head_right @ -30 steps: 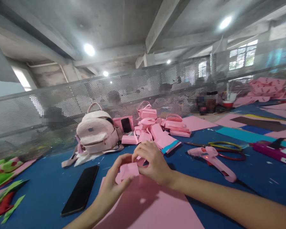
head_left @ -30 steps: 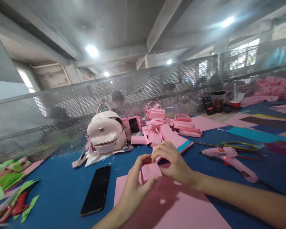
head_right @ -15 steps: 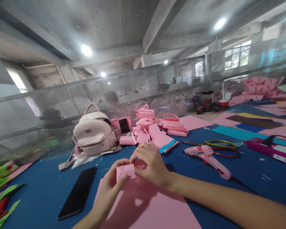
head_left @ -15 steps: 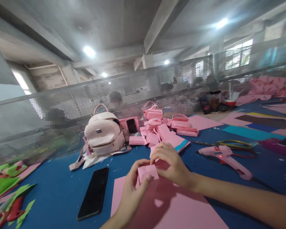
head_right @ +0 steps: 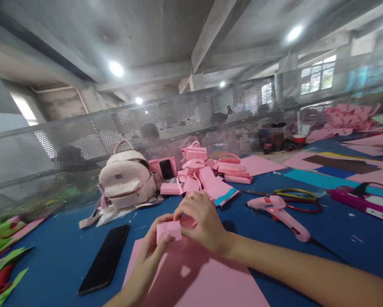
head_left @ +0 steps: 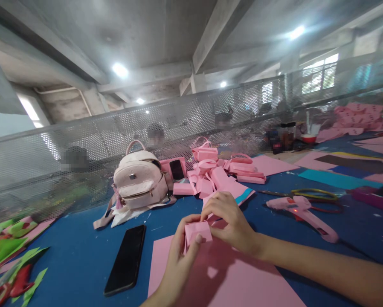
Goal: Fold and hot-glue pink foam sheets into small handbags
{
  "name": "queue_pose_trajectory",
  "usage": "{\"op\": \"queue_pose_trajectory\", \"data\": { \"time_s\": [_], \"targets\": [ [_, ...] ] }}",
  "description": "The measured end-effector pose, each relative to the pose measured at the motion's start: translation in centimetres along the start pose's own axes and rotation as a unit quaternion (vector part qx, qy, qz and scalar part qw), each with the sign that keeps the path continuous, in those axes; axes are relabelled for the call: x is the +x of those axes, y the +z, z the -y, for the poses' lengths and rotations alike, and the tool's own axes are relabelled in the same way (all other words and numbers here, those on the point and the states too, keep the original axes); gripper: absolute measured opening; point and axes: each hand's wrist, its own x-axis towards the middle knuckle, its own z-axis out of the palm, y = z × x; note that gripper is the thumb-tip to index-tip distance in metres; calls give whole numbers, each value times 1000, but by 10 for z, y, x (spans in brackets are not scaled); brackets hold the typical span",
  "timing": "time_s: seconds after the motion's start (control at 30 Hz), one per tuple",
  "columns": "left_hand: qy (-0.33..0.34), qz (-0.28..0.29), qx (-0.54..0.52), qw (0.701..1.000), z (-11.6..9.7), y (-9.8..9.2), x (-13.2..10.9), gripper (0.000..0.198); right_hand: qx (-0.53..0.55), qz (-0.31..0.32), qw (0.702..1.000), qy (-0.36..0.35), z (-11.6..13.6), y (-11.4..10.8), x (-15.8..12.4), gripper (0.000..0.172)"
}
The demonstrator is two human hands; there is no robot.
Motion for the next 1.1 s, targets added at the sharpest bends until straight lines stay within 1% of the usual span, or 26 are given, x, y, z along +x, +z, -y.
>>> {"op": "queue_pose_trajectory", "data": {
  "time_s": [0.13,0.23,0.37,0.5,0.73,0.87,1.0,1.1],
  "targets": [
    [10,-35,-2,999,-4,1,-3,40,-25,-13,1000,-11,4,4,8,5],
    [13,-66,-16,998,-5,0,-3,41,-35,-24,999,-20,7,10,18,8],
    [6,-86,-5,996,-2,-5,-3,41,-32,-18,999,-28,11,16,26,12],
    [7,-78,0,997,2,-9,-5,42,-16,-15,1000,-15,10,17,22,15],
    [-4,-52,2,999,7,-7,-9,40,12,-12,1000,-12,5,17,9,17],
    [-7,-62,11,998,9,-8,-10,40,13,-13,1000,-8,5,17,8,16],
    [-16,-68,-7,998,7,-3,-13,37,8,-3,1000,3,7,17,8,12],
    [-34,-59,-22,997,2,1,-15,37,2,2,1000,8,9,17,7,14]
  ]
}}
